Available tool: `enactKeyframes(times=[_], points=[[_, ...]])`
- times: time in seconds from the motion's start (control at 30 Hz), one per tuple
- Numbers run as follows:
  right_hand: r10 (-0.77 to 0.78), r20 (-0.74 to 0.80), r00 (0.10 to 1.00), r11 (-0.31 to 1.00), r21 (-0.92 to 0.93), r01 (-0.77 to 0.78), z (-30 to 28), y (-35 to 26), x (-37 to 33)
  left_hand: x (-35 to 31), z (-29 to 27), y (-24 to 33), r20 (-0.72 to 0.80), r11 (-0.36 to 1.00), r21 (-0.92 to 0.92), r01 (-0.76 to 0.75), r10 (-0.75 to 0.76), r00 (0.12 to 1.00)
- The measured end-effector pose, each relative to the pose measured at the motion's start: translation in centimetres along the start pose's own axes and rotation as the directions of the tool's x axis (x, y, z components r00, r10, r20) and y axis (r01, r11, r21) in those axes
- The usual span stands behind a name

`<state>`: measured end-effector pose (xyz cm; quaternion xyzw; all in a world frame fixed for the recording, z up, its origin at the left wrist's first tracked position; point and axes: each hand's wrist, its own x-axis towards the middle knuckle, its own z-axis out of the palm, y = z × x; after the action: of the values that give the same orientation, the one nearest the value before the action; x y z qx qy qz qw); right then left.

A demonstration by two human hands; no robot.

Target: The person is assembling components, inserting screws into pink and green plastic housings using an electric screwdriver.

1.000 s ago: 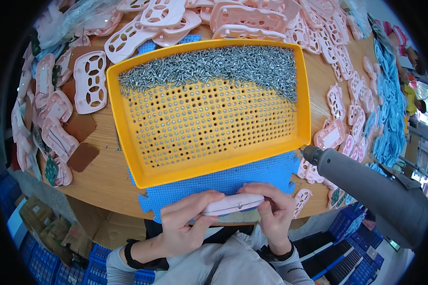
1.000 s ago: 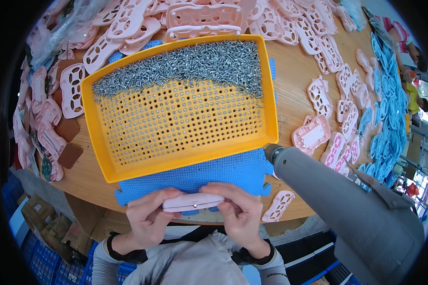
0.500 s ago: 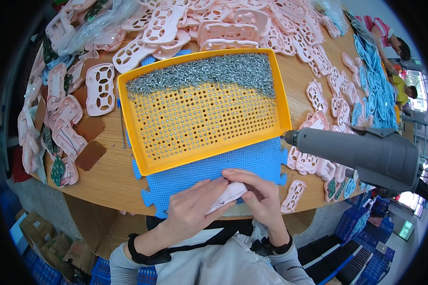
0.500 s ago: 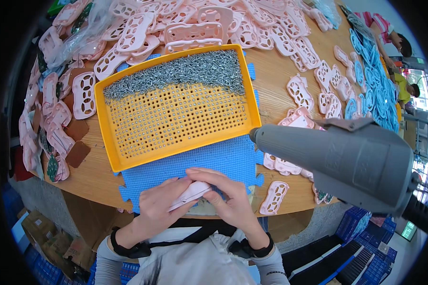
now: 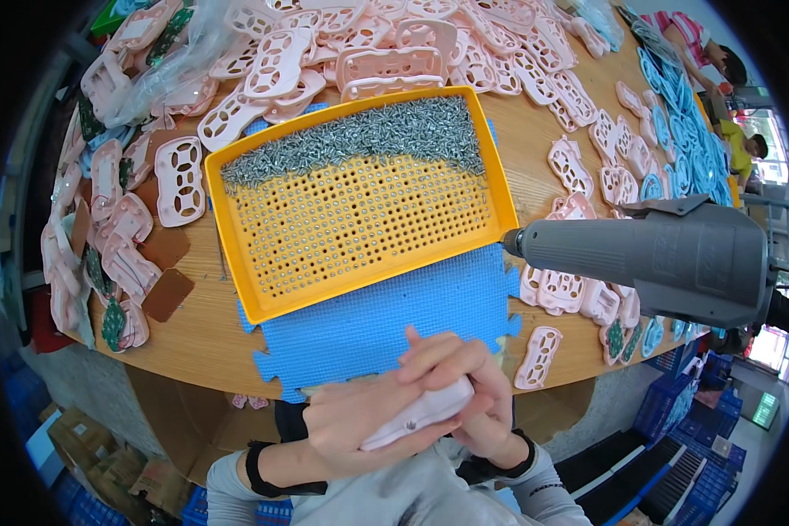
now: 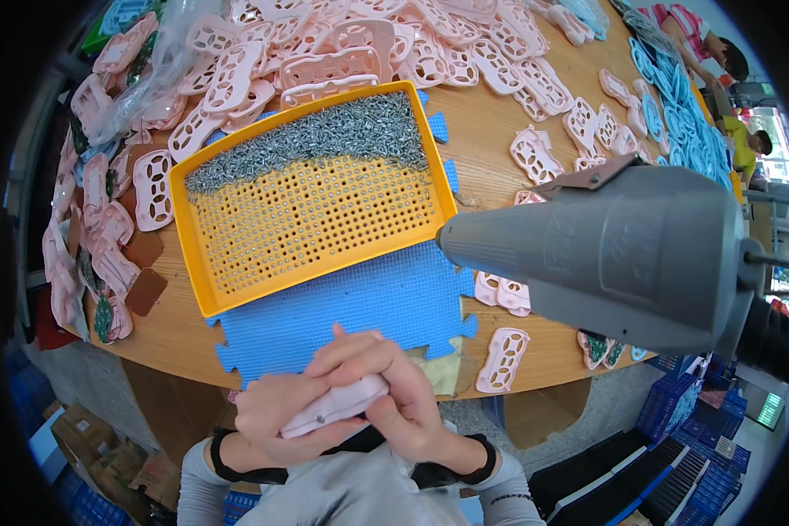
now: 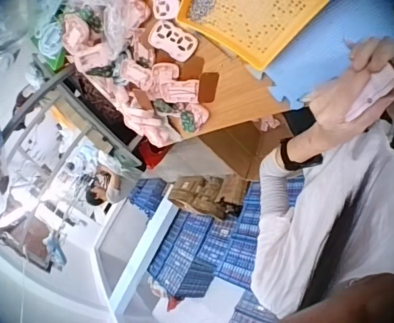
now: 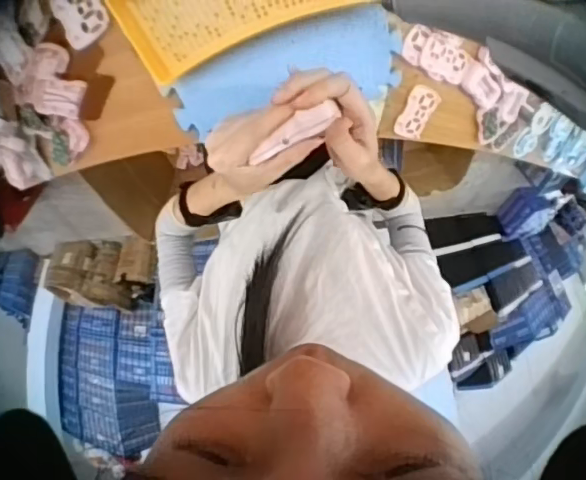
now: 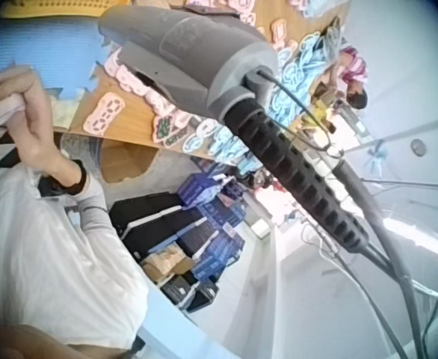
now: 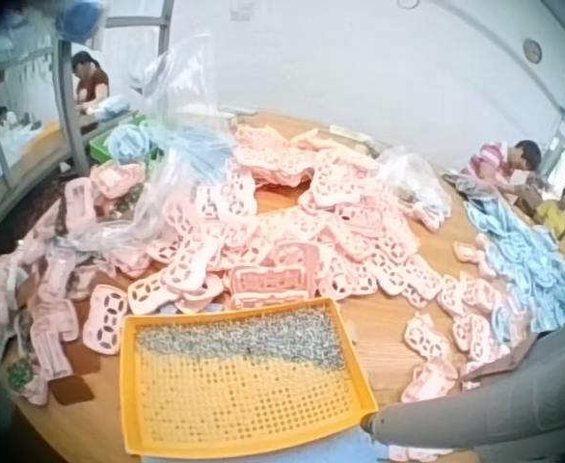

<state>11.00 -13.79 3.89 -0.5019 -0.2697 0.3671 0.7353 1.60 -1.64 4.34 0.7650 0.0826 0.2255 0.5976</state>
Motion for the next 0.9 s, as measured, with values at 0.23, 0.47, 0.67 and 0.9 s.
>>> enactKeyframes(times=[0.23, 0.47, 0.67, 0.9], points=[[-0.016, 0.048, 0.999, 1.000, 0.016, 0.016, 1.4, -1.8, 0.5, 0.8, -1.9, 2.0, 0.078, 0.995, 0.041, -0.092, 0.089, 0.993], [0.056, -0.213, 0.975, 0.962, 0.272, 0.004, 0.6, 0.0, 1.1, 0.8, 0.2, 0.4, 0.025, 0.951, -0.262, 0.163, -0.162, 0.986], [0.247, -0.264, 0.932, 0.895, 0.431, -0.116, 1.4, 0.3, 0.6, -0.9, 0.0, -0.8, 0.080, 0.937, -0.243, 0.251, -0.238, 0.968], [0.095, -0.019, 0.995, 0.971, -0.220, -0.097, 0.5, -1.2, 1.1, -0.5, -2.0, 0.7, 0.286, 0.945, -0.034, 0.326, -0.303, 0.909]])
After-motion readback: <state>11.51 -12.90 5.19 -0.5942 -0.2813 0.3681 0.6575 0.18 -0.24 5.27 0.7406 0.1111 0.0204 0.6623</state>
